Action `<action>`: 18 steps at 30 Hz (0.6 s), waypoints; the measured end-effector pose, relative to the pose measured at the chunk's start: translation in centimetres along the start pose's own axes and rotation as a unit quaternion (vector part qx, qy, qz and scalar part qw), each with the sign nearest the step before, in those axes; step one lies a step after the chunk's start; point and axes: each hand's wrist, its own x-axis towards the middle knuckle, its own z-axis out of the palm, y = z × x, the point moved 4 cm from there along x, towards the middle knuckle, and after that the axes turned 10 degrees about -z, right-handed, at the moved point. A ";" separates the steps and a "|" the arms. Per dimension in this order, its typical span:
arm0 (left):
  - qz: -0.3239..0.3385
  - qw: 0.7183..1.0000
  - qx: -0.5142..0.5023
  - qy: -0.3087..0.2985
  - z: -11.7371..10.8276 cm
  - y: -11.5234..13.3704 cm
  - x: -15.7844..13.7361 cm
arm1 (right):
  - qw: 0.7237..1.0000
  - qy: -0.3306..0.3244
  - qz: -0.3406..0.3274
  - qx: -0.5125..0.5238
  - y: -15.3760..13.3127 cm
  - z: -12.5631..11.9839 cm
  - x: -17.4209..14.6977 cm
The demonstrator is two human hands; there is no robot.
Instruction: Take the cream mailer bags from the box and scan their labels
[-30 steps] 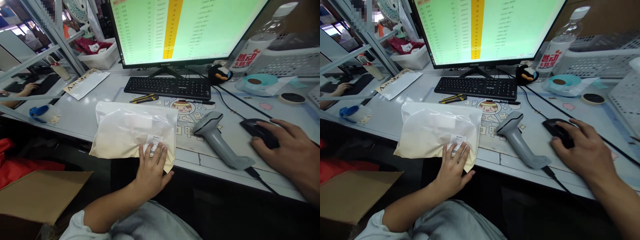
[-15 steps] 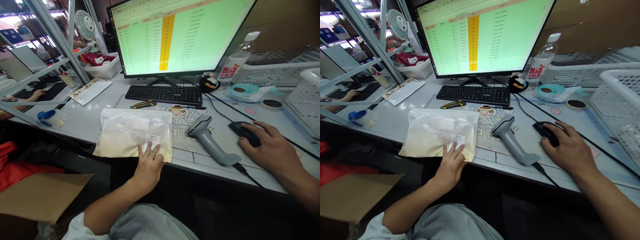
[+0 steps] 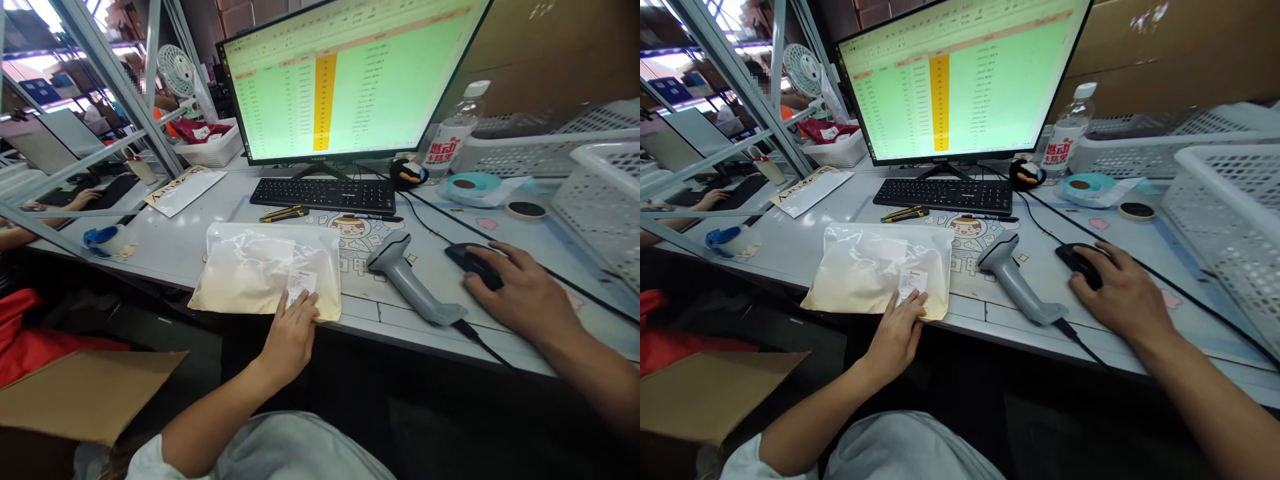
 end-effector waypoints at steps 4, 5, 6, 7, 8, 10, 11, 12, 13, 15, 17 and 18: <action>0.060 0.994 -0.020 0.087 -0.9 -0.5 -0.5 | 0.998 0.043 -0.036 0.016 0.9 0.5 -0.2; 0.063 0.993 -0.014 0.094 -1.0 -0.7 -0.6 | 0.998 0.043 -0.044 0.022 1.2 0.7 -0.3; 0.067 0.993 -0.006 0.092 -0.9 -0.9 -0.6 | 0.997 0.045 -0.052 0.025 1.5 0.9 -0.2; 0.074 0.994 0.005 0.086 -0.6 -1.2 -0.7 | 0.997 0.053 -0.057 0.018 1.8 1.0 -0.1; 0.082 0.993 0.019 0.077 -0.1 -1.6 -0.7 | 0.996 0.064 -0.060 0.010 2.0 1.1 0.0; 0.092 0.992 0.056 0.069 1.4 -2.4 -0.8 | 0.995 0.080 -0.059 -0.006 2.4 1.2 0.2; 0.089 0.990 0.077 0.072 2.2 -2.8 -0.9 | 0.995 0.083 -0.056 -0.011 2.6 1.3 0.2; 0.079 0.989 0.098 0.077 2.9 -3.2 -1.0 | 0.995 0.082 -0.052 -0.013 2.7 1.4 0.2; 0.068 0.987 0.117 0.085 3.7 -3.6 -1.0 | 0.996 0.078 -0.047 -0.013 2.9 1.6 0.2; 0.055 0.982 0.155 0.094 4.9 -4.0 -1.0 | 0.997 0.070 -0.037 -0.009 3.1 1.9 0.2; 0.046 0.976 0.183 0.105 5.7 -4.0 -0.8 | 0.998 0.062 -0.027 -0.006 3.4 2.1 0.2; 0.044 0.974 0.193 0.113 5.9 -3.9 -0.6 | 0.998 0.059 -0.021 -0.005 3.5 2.2 0.2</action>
